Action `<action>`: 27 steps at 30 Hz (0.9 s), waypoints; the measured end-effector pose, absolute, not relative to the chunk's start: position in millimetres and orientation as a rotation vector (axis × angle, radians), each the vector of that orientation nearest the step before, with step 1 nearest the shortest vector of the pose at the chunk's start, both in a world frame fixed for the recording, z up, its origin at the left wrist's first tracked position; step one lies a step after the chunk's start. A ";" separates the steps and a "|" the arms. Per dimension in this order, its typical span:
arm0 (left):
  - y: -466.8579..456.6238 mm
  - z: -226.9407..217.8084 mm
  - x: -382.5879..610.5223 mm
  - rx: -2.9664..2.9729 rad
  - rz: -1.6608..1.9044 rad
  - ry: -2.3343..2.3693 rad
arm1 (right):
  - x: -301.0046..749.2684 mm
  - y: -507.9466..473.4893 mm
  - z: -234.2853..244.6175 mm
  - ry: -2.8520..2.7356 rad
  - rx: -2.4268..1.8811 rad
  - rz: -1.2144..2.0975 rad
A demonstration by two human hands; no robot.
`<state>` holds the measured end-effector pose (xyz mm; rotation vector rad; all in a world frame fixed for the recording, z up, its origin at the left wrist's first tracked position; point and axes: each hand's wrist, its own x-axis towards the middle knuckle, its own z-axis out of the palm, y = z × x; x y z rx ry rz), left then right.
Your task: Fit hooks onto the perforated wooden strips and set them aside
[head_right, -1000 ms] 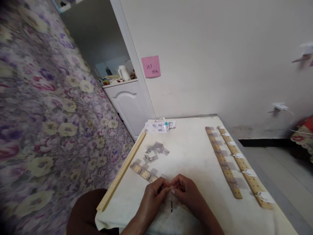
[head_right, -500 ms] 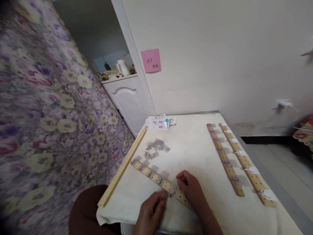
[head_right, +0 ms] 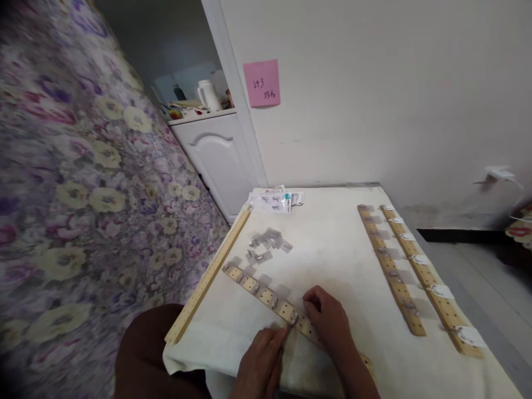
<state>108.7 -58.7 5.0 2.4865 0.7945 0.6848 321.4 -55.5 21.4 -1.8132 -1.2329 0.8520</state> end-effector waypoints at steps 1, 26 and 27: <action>-58.8 4.3 108.7 2.506 0.642 0.812 | 321.2 -55.1 20.9 -1.235 -1.820 0.848; -58.5 4.3 116.9 2.688 0.273 1.016 | 322.8 -52.0 16.4 -1.238 -1.848 0.841; -58.5 3.9 117.0 2.690 0.288 1.016 | 322.7 -52.0 16.8 -1.241 -1.849 0.839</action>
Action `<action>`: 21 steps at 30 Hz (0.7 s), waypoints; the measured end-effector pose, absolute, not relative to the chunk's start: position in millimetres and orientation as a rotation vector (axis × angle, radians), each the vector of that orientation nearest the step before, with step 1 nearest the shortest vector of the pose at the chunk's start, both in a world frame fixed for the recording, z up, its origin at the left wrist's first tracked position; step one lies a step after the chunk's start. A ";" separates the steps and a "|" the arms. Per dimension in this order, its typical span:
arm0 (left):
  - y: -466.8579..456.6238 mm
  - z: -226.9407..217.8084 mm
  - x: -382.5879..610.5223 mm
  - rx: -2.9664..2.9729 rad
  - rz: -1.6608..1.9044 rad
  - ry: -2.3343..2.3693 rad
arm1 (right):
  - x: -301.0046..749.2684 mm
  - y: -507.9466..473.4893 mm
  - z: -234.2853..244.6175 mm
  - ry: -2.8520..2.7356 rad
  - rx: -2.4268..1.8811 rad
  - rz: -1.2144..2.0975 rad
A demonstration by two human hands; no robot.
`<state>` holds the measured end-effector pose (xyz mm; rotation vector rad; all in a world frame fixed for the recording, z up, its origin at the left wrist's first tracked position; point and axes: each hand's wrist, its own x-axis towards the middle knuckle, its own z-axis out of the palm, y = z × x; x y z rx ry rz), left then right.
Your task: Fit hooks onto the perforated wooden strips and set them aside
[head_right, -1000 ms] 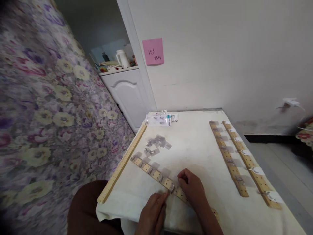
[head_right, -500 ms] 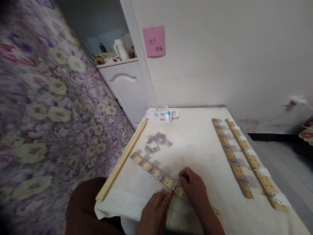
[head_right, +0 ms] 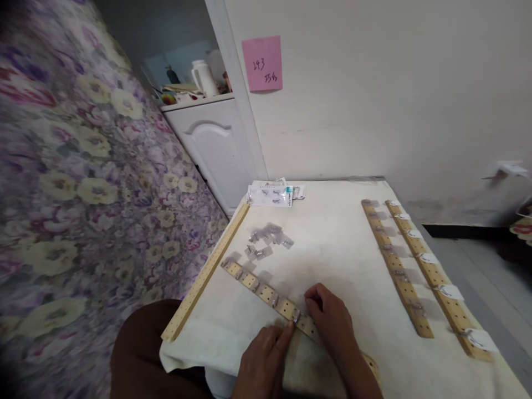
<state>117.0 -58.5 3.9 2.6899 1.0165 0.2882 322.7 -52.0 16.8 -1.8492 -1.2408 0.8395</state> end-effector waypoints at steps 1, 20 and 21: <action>-58.5 3.5 117.1 2.692 0.302 1.017 | 322.6 -52.1 17.2 -1.243 -1.852 0.837; -58.9 3.2 118.7 2.676 0.248 1.055 | 323.5 -52.6 15.6 -1.215 -1.839 0.845; -58.9 3.2 118.5 2.674 0.260 1.054 | 323.5 -52.6 15.7 -1.213 -1.838 0.842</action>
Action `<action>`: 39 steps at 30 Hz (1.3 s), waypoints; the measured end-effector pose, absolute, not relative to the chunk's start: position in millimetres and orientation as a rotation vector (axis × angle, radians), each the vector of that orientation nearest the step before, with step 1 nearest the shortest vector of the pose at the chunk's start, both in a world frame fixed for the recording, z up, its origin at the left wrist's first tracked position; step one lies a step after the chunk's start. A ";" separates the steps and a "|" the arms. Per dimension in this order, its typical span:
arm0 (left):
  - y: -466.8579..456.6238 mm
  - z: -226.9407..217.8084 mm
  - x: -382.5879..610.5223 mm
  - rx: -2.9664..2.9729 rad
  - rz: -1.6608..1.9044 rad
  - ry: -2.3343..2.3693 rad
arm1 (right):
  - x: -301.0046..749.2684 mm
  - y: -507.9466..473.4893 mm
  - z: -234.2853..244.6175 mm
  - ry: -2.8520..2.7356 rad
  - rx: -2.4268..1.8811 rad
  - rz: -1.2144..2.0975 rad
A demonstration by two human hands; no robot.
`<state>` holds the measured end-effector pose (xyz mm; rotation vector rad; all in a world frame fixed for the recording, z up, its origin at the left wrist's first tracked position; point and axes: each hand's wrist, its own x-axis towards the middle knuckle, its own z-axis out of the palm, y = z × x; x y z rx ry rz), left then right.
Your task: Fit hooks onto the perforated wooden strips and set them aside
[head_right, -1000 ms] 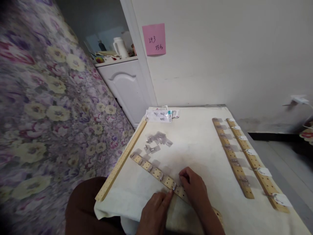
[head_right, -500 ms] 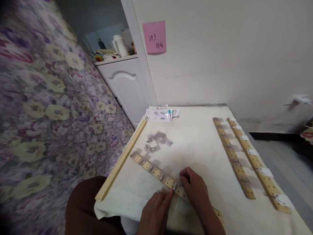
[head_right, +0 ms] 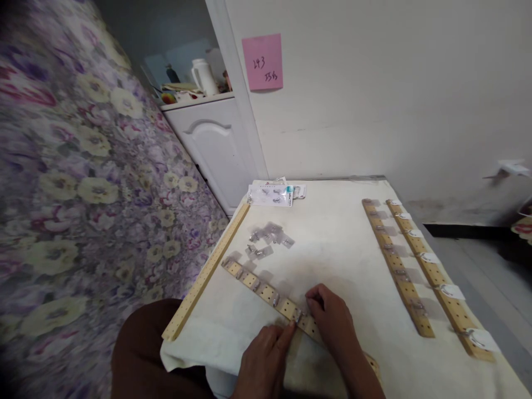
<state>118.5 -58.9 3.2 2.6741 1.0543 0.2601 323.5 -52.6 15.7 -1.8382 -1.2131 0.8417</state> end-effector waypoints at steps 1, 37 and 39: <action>-58.8 3.3 118.3 2.673 0.271 1.055 | 323.5 -52.7 15.8 -1.214 -1.840 0.839; -59.2 10.7 120.7 2.702 0.332 1.012 | 318.7 -56.3 21.5 -1.279 -1.924 0.850; -59.4 11.0 121.1 2.702 0.316 1.018 | 317.8 -56.4 22.9 -1.280 -1.950 0.849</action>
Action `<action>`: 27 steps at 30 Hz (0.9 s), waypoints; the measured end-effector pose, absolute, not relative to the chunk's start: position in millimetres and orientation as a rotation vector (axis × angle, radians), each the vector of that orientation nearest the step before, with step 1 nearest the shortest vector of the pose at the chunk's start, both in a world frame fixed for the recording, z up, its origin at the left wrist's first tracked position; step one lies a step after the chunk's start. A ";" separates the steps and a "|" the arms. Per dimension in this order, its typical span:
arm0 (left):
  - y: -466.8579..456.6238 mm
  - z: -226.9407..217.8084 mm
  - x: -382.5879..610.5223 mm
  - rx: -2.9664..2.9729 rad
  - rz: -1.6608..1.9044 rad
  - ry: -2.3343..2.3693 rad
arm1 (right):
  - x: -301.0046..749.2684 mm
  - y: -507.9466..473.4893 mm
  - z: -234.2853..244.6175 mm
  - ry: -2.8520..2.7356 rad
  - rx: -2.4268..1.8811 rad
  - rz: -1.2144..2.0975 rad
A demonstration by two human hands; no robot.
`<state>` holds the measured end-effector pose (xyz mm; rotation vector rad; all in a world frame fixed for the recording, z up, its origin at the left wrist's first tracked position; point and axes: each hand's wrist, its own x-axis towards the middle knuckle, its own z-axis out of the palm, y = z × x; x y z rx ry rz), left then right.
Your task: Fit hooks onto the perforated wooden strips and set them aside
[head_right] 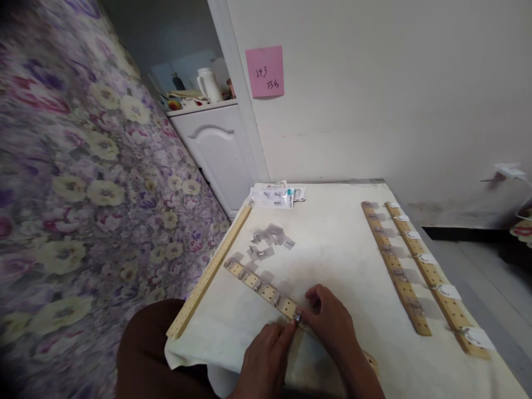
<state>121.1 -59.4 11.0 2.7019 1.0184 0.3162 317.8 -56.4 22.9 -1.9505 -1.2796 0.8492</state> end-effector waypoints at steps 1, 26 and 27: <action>-59.5 10.8 121.4 2.706 0.300 1.025 | 317.3 -56.5 24.0 -1.282 -1.964 0.849; -57.9 4.3 113.9 2.649 0.409 1.019 | 327.4 -58.4 11.7 -1.232 -1.732 0.902; -57.9 2.8 113.4 2.649 0.428 1.014 | 328.6 -58.7 11.3 -1.232 -1.714 0.904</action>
